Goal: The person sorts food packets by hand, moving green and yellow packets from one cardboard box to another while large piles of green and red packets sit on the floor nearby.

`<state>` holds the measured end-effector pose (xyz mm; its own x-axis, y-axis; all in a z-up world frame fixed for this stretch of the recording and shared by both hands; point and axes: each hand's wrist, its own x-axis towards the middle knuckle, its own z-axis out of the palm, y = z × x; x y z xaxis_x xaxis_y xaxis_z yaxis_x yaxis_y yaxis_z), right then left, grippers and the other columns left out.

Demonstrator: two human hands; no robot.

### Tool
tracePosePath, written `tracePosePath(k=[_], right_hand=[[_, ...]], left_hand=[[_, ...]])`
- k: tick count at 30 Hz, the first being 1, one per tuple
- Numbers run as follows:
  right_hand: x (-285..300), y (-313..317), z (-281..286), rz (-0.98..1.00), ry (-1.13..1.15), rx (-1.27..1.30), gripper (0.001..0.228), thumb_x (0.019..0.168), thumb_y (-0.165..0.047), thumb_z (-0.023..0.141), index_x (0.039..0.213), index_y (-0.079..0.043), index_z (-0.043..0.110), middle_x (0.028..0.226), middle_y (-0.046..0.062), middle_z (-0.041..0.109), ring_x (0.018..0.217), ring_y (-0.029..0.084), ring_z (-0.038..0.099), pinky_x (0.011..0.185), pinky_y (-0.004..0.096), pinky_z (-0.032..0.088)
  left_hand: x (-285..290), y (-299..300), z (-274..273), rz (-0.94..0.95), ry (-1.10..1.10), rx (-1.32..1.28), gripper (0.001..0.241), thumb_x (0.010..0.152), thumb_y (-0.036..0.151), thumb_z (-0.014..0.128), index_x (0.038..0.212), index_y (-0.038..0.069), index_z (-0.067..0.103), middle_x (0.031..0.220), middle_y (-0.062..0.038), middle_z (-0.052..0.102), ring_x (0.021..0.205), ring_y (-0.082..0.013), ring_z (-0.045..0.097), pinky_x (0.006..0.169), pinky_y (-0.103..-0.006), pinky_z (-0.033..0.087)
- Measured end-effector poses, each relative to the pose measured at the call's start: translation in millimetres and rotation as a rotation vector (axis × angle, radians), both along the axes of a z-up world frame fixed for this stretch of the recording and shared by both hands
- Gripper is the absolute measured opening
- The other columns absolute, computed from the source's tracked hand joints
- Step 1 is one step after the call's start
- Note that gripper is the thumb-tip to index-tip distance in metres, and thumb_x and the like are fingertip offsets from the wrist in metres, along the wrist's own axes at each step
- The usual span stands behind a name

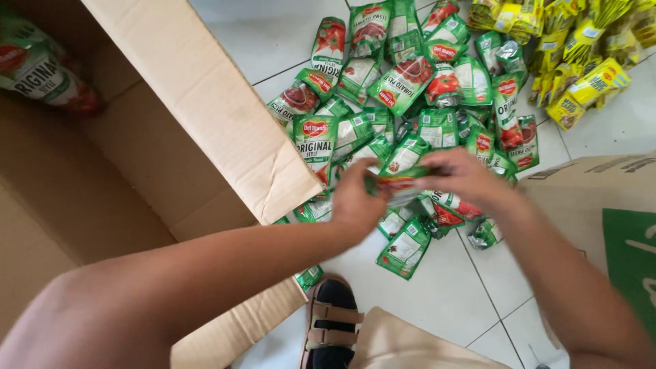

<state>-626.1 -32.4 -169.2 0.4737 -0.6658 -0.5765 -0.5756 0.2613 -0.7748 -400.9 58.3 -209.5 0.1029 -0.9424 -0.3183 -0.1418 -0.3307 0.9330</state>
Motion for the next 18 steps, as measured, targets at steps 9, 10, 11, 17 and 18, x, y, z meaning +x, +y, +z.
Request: tracePosePath(k=[9, 10, 11, 17, 18], right_hand=[[51.3, -15.2, 174.5, -0.086, -0.070, -0.522, 0.021, 0.100, 0.001, 0.067, 0.122, -0.001, 0.067, 0.096, 0.006, 0.070, 0.082, 0.008, 0.066, 0.078, 0.025, 0.057], [81.8, -13.7, 186.4, -0.074, -0.077, -0.527, 0.021, 0.100, 0.001, 0.067, 0.122, -0.001, 0.067, 0.096, 0.006, 0.070, 0.082, 0.008, 0.066, 0.078, 0.025, 0.057], [113.8, -12.6, 198.4, -0.082, -0.134, -0.574, 0.017, 0.102, -0.002, 0.062, 0.119, -0.002, 0.063, 0.102, 0.006, 0.071, 0.089, 0.010, 0.069, 0.081, 0.027, 0.060], [231.0, -43.6, 184.3, 0.027, -0.392, -0.651, 0.036, 0.098, -0.007, 0.071, 0.128, -0.003, 0.052, 0.117, 0.006, 0.069, 0.108, 0.015, 0.071, 0.094, 0.033, 0.064], [247.3, -53.9, 173.0, 0.217, -0.488, -0.651, 0.052, 0.096, -0.004, 0.082, 0.136, -0.002, 0.050, 0.126, 0.007, 0.066, 0.117, 0.017, 0.069, 0.101, 0.033, 0.062]], left_hand=[[66.5, -54.9, 146.0, -0.151, -0.055, -0.693, 0.014, 0.092, 0.022, 0.074, 0.096, 0.008, 0.072, 0.089, -0.015, 0.070, 0.081, -0.0372, 0.069, 0.070, -0.0473, 0.053], [85.4, -64.7, 156.2, -0.140, -0.064, -0.697, 0.014, 0.092, 0.022, 0.074, 0.096, 0.008, 0.072, 0.089, -0.015, 0.070, 0.081, -0.0372, 0.069, 0.070, -0.0473, 0.053], [105.7, -73.9, 166.4, -0.180, -0.211, -0.785, 0.014, 0.095, 0.025, 0.073, 0.098, 0.010, 0.073, 0.085, -0.015, 0.070, 0.080, -0.0383, 0.068, 0.070, -0.0496, 0.052], [245.8, -78.7, 198.2, -0.157, -0.427, -1.062, 0.019, 0.097, 0.020, 0.073, 0.113, 0.009, 0.073, 0.092, -0.017, 0.072, 0.081, -0.0376, 0.070, 0.069, -0.0459, 0.054], [269.6, -76.3, 195.0, -0.166, -0.492, -1.031, 0.020, 0.101, 0.018, 0.073, 0.119, 0.009, 0.073, 0.096, -0.018, 0.072, 0.082, -0.0367, 0.070, 0.070, -0.0445, 0.055]])
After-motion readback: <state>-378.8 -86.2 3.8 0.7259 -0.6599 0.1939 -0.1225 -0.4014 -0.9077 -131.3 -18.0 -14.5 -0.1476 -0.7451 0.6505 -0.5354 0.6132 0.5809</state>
